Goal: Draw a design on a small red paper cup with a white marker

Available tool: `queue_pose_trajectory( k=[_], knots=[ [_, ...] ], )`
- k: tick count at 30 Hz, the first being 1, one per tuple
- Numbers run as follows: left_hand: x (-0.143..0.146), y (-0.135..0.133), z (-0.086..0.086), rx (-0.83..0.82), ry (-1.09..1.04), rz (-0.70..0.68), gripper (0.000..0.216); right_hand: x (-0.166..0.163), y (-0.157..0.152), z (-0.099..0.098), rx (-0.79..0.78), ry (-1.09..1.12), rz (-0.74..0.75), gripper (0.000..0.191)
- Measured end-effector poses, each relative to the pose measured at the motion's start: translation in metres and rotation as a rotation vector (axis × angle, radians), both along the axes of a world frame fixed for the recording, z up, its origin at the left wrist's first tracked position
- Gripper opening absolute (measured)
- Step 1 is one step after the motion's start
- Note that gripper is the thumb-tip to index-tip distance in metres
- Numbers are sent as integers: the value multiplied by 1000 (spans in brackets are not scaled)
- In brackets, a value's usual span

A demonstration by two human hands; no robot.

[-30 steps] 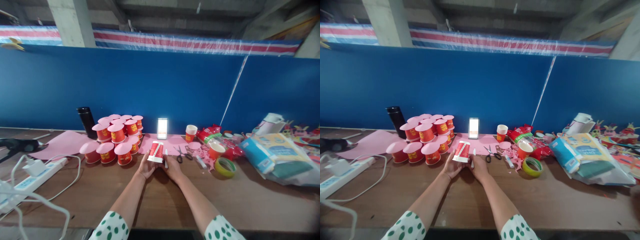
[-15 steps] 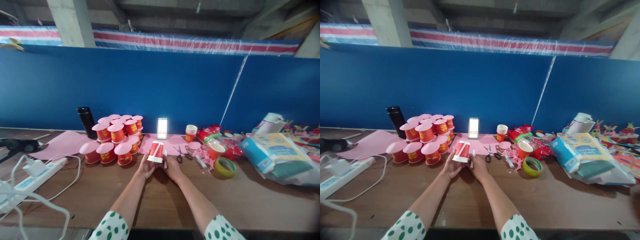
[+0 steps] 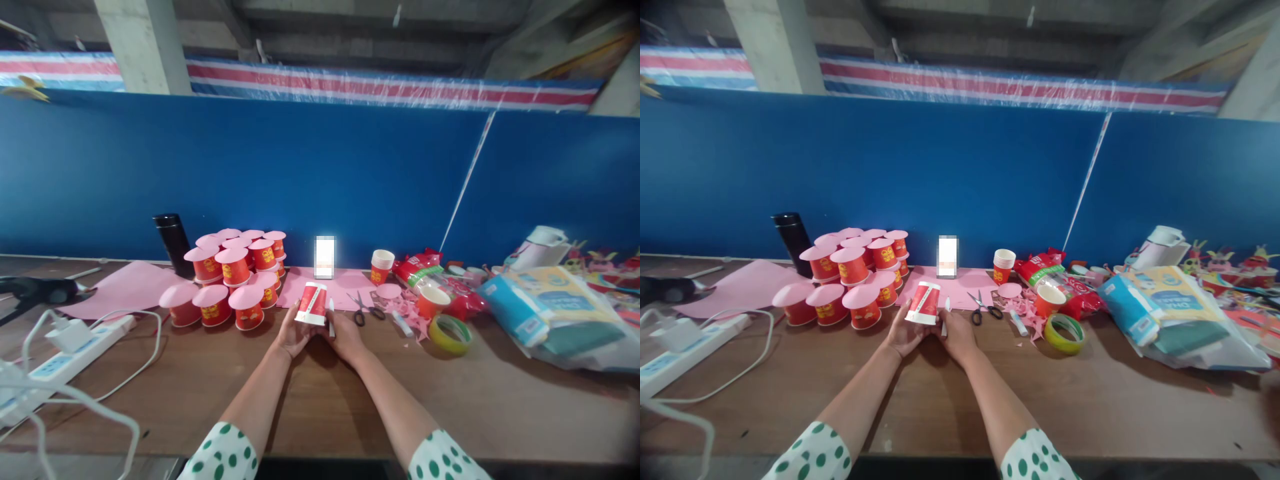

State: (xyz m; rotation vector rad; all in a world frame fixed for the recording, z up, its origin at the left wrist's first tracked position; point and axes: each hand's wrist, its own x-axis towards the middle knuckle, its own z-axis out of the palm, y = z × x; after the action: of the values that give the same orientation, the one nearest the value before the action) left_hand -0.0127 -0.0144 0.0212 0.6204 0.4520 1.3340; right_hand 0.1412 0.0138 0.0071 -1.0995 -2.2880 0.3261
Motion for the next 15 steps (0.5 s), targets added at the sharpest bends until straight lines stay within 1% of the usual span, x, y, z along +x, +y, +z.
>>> queue_pose_trajectory(
  k=[8,15],
  knots=[
    [1,-1,1,-20,-11,18,43,0,2,-4,-24,45,-18,19],
    [2,-3,3,1,3,31,42,-1,1,-2,8,11,-2,24]
  ],
)
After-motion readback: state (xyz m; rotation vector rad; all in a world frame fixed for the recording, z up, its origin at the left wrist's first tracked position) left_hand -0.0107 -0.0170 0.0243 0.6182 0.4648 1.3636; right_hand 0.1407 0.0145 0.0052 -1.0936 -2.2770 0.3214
